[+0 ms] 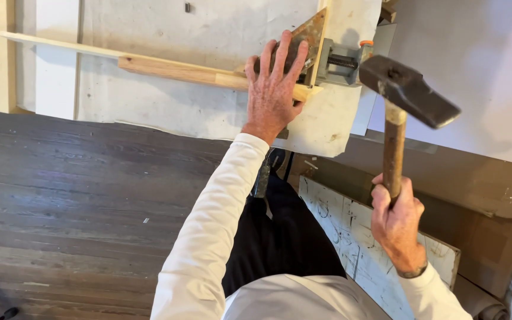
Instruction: Assembling a wooden frame by gluing and hammering slats together on a workbench.
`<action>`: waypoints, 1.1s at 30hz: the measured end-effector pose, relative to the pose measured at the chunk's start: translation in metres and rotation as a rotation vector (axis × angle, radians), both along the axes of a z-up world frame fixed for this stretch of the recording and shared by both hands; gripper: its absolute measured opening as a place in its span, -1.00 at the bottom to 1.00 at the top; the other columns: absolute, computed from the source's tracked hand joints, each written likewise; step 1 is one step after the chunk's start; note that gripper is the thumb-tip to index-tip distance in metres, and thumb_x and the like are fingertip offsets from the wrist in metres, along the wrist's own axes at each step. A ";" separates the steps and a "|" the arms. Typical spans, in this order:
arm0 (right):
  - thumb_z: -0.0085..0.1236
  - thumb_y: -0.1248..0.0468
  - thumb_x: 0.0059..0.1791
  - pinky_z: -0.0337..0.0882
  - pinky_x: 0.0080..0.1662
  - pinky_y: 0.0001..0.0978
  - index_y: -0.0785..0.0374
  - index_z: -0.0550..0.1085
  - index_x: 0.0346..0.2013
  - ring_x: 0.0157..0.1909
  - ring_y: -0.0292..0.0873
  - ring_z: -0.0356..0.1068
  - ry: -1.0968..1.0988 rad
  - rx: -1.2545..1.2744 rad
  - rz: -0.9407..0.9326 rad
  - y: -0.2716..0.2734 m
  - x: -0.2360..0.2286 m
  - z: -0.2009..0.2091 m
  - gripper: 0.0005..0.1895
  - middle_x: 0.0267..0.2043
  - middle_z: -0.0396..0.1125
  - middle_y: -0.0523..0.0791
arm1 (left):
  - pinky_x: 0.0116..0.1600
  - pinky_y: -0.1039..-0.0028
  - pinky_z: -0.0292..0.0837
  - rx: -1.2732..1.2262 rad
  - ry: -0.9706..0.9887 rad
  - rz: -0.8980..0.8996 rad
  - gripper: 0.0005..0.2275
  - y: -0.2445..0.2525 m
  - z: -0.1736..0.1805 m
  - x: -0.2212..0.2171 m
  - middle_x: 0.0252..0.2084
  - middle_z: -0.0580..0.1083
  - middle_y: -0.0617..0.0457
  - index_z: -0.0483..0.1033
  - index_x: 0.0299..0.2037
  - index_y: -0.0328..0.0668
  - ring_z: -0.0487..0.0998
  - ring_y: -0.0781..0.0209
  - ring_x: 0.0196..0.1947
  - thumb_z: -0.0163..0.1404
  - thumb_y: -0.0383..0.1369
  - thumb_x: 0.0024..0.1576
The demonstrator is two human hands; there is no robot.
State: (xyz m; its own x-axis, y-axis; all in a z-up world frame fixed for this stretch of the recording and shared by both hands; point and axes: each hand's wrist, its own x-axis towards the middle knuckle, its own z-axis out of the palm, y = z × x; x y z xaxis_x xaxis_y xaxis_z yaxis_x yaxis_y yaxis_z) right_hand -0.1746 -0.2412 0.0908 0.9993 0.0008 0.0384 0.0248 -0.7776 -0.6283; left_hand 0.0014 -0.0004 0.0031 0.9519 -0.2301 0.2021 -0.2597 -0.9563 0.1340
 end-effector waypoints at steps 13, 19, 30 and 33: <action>-0.15 0.09 0.09 0.26 -0.48 -0.05 0.26 0.26 -0.16 -0.66 0.00 0.21 0.604 -0.103 -0.207 0.019 0.021 0.003 -0.73 -0.61 0.30 -0.01 | 0.32 -0.07 0.22 0.064 0.052 0.015 0.19 -0.001 -0.007 0.005 0.47 -0.17 -0.09 -0.14 0.45 0.13 0.08 -0.06 0.41 0.42 0.29 -0.28; -0.24 0.38 0.01 0.20 -0.41 -0.33 0.28 0.39 -0.18 -0.64 -0.23 0.06 0.080 -0.047 -0.140 0.005 -0.007 0.009 -0.79 -0.62 0.15 -0.22 | 0.25 0.01 0.23 -0.016 0.011 -0.006 0.02 -0.004 -0.002 -0.004 0.45 -0.07 -0.06 0.04 0.40 0.08 0.14 -0.07 0.37 0.42 0.06 -0.24; -0.24 0.41 -0.05 0.27 -0.41 -0.33 0.32 0.35 -0.19 -0.59 -0.20 0.23 0.028 0.107 -0.242 0.014 0.002 0.008 -0.80 -0.57 0.26 -0.09 | 0.29 0.00 0.24 0.006 -0.003 0.007 0.05 0.000 -0.005 0.004 0.46 -0.08 -0.09 -0.02 0.43 0.07 0.12 -0.07 0.39 0.40 0.09 -0.22; -0.17 0.09 0.12 0.17 -0.64 -0.10 0.22 0.19 -0.25 -0.74 -0.04 0.20 0.696 -0.140 -0.121 0.016 0.028 -0.003 -0.75 -0.68 0.27 -0.02 | 0.35 -0.09 0.20 0.088 0.085 0.021 0.19 -0.005 -0.004 0.003 0.48 -0.17 -0.07 -0.19 0.45 0.13 0.08 -0.05 0.43 0.40 0.33 -0.26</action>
State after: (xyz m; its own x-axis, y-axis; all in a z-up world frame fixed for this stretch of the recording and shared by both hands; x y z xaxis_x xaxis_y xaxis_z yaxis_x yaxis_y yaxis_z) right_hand -0.1466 -0.2255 0.0880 0.7856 -0.1527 -0.5996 -0.4361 -0.8240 -0.3616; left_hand 0.0046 -0.0052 -0.0014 0.9696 -0.2234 0.1002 -0.2308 -0.9705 0.0703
